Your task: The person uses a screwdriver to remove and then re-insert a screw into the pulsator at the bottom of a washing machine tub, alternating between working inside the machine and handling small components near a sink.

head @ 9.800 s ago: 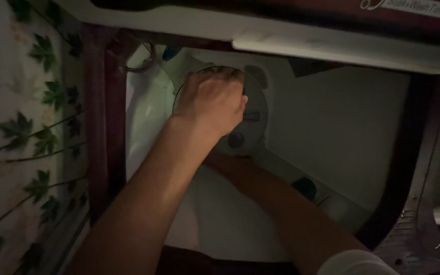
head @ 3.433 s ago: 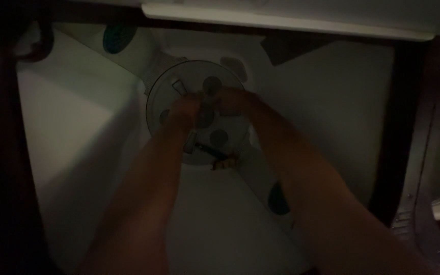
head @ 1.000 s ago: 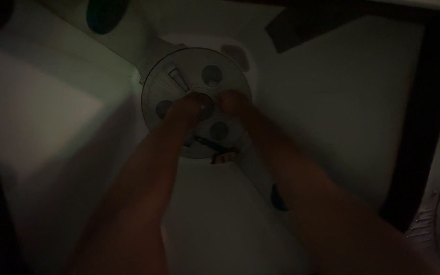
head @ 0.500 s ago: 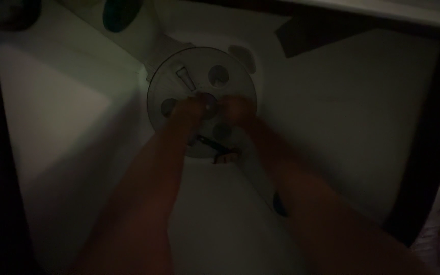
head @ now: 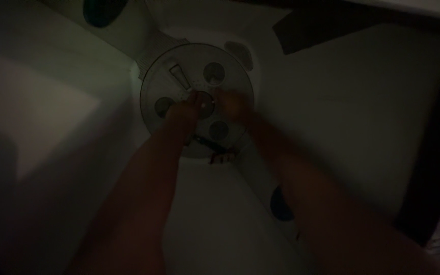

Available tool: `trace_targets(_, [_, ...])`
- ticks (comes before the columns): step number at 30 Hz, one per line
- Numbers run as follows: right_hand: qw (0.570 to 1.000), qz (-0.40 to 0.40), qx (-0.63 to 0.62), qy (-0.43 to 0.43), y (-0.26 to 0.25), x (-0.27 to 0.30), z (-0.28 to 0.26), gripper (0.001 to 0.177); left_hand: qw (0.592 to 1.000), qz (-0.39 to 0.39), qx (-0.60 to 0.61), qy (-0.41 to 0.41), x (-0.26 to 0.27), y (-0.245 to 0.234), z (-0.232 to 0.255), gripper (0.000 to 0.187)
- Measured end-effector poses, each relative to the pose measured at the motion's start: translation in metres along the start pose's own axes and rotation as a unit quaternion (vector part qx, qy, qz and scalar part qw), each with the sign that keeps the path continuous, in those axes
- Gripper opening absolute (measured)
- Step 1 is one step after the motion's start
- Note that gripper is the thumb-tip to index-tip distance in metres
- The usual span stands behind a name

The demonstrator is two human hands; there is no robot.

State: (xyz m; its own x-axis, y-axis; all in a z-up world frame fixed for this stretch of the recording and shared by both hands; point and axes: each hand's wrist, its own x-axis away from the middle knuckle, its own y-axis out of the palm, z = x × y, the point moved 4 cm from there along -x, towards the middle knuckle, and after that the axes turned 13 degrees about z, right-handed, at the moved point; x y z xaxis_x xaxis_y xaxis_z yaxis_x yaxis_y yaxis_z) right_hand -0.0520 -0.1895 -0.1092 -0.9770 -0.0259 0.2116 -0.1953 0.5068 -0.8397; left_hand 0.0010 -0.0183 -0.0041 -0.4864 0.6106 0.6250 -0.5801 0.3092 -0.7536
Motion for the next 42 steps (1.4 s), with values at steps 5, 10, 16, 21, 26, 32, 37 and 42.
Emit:
trace_targets(5, [0.997, -0.003, -0.018, 0.074, 0.011, 0.005, 0.000, 0.025, 0.999, -0.036, -0.006, -0.003, 0.003, 0.000, -0.001, 0.133])
trace_targets(10, [0.988, 0.002, -0.091, 0.127, 0.023, 0.004, 0.013, 0.027, 1.000, -0.004, -0.024, 0.010, -0.010, 0.018, -0.004, 0.126])
trace_targets(16, [0.967, -0.132, -0.138, 0.170, 0.050, -0.011, 0.034, 0.026, 0.995, -0.085, -0.051, 0.007, 0.006, -0.003, 0.002, 0.138])
trace_targets(21, [0.950, -0.216, -0.150, 0.168, 0.035, -0.022, 0.042, 0.027, 0.995, 0.090, 0.039, -0.009, -0.019, 0.021, -0.004, 0.075])
trace_targets(26, [0.946, -0.239, -0.149, 0.159, 0.024, -0.026, 0.035, 0.029, 0.996, 0.073, 0.058, -0.015, -0.045, 0.038, -0.010, 0.045])
trace_targets(32, [0.950, -0.218, -0.162, 0.157, 0.013, -0.047, 0.035, 0.030, 0.983, 0.083, 0.158, -0.036, -0.044, 0.008, 0.001, 0.038])
trace_targets(37, [0.950, -0.215, -0.175, 0.141, 0.009, -0.061, 0.025, 0.031, 0.983, 0.077, 0.166, -0.028, -0.046, -0.014, -0.007, 0.035])
trace_targets(42, [0.959, -0.194, -0.168, 0.124, 0.016, -0.057, 0.016, 0.033, 0.992, 0.068, 0.103, -0.005, -0.059, -0.017, -0.021, 0.032])
